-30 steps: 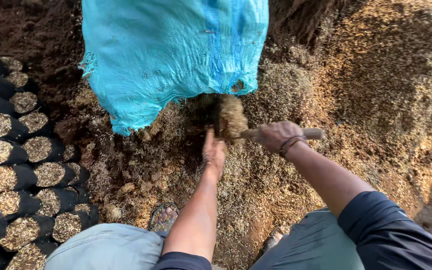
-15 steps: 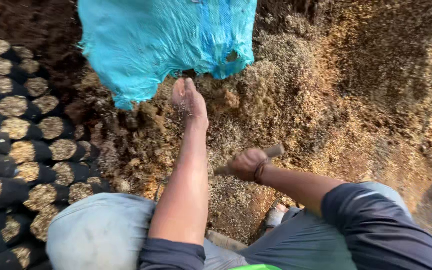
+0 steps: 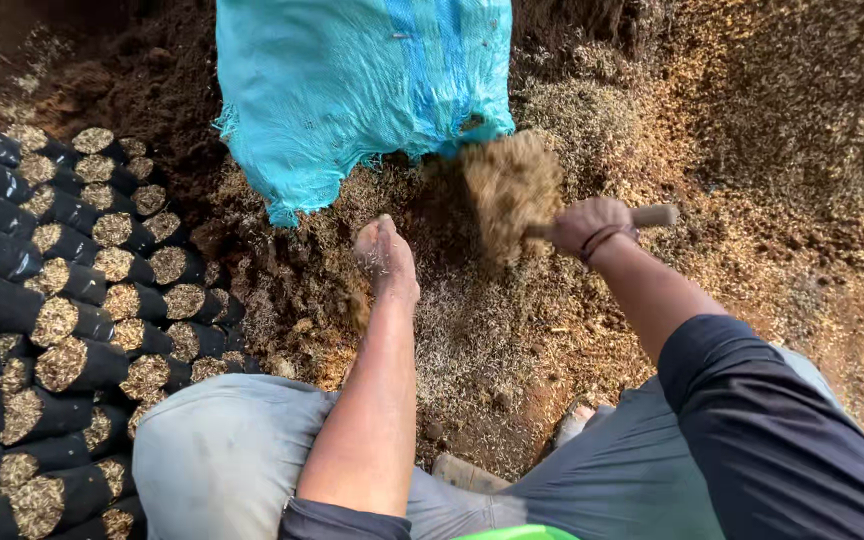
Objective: The person scoops a loose fibrous material from a large pile into a blue sack using a small scoop and hands. The person repeatedly fills the scoop and pours the material into the sack, occasionally using hands to guide the flow.
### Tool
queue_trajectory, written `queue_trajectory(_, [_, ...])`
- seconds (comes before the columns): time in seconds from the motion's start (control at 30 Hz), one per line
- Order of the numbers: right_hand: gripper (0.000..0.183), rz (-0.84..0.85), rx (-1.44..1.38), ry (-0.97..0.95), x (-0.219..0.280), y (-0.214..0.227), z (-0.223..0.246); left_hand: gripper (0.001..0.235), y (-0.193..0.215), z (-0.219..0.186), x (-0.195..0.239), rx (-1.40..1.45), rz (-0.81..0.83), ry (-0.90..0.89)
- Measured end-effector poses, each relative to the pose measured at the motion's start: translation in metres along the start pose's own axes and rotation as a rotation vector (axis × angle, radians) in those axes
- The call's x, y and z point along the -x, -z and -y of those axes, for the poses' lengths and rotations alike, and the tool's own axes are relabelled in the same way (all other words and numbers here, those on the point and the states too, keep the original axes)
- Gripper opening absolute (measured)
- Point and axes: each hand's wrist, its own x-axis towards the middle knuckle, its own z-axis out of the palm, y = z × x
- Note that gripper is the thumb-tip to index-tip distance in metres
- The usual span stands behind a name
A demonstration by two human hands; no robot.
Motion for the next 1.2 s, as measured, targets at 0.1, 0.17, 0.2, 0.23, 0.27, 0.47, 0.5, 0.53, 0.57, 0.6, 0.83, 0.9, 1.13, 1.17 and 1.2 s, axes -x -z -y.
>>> queue_trajectory(0.1, [0.047,-0.147,-0.085,0.029,-0.005,0.015,-0.030,0.031,-0.022,0.030,0.003,-0.044,0.033,0.066])
queue_trajectory(0.17, [0.055,-0.172,-0.234,-0.027,-0.002,0.021,-0.046,0.050,-0.039,0.053,0.007,-0.048,0.090,0.049])
queue_trajectory(0.2, [0.060,-0.182,-0.307,-0.056,0.001,0.022,-0.053,0.043,-0.050,0.062,0.007,-0.044,0.111,0.151])
queue_trajectory(0.23, [0.063,-0.141,-0.413,-0.091,0.005,0.020,-0.059,0.040,-0.058,0.073,0.011,-0.049,0.129,0.260])
queue_trajectory(0.27, [0.067,-0.101,-0.518,-0.126,0.010,0.020,-0.063,0.044,-0.068,0.080,0.016,-0.056,0.145,0.370])
queue_trajectory(0.47, [0.034,-0.353,-1.411,0.007,0.011,0.047,-0.105,0.078,-0.155,0.090,0.074,0.109,-0.014,0.852])
queue_trajectory(0.5, [0.030,-0.431,-1.519,0.019,0.005,0.049,-0.107,0.087,-0.159,0.093,0.079,-0.169,0.001,0.807])
queue_trajectory(0.53, [0.029,-0.486,-1.588,-0.091,-0.001,0.046,-0.104,0.097,-0.159,0.098,0.083,-0.444,0.019,0.747])
queue_trajectory(0.57, [0.028,-0.543,-1.652,-0.194,-0.011,0.044,-0.095,0.108,-0.159,0.103,0.081,-0.709,0.036,0.670])
queue_trajectory(0.6, [0.029,-0.601,-1.711,-0.299,-0.018,0.038,-0.086,0.108,-0.168,0.109,0.073,-0.567,0.147,0.755])
queue_trajectory(0.83, [0.027,-0.229,-1.247,-0.357,-0.015,-0.056,-0.027,0.101,-0.209,0.174,0.039,-0.285,0.329,0.934])
queue_trajectory(0.9, [0.027,-0.194,-1.319,-0.407,-0.013,-0.070,-0.037,0.100,-0.215,0.188,0.049,-0.280,0.352,0.967])
queue_trajectory(1.13, [0.033,-0.113,-1.540,-0.939,-0.048,-0.088,-0.083,0.094,-0.198,0.203,0.047,-0.234,0.359,1.005])
queue_trajectory(1.17, [0.038,0.027,-1.427,-1.013,-0.054,-0.094,-0.080,0.093,-0.195,0.203,0.043,-0.231,0.354,0.998])
queue_trajectory(1.2, [0.033,0.045,-1.489,-1.021,-0.054,-0.105,-0.067,0.092,-0.189,0.203,0.039,-0.234,0.354,0.989])
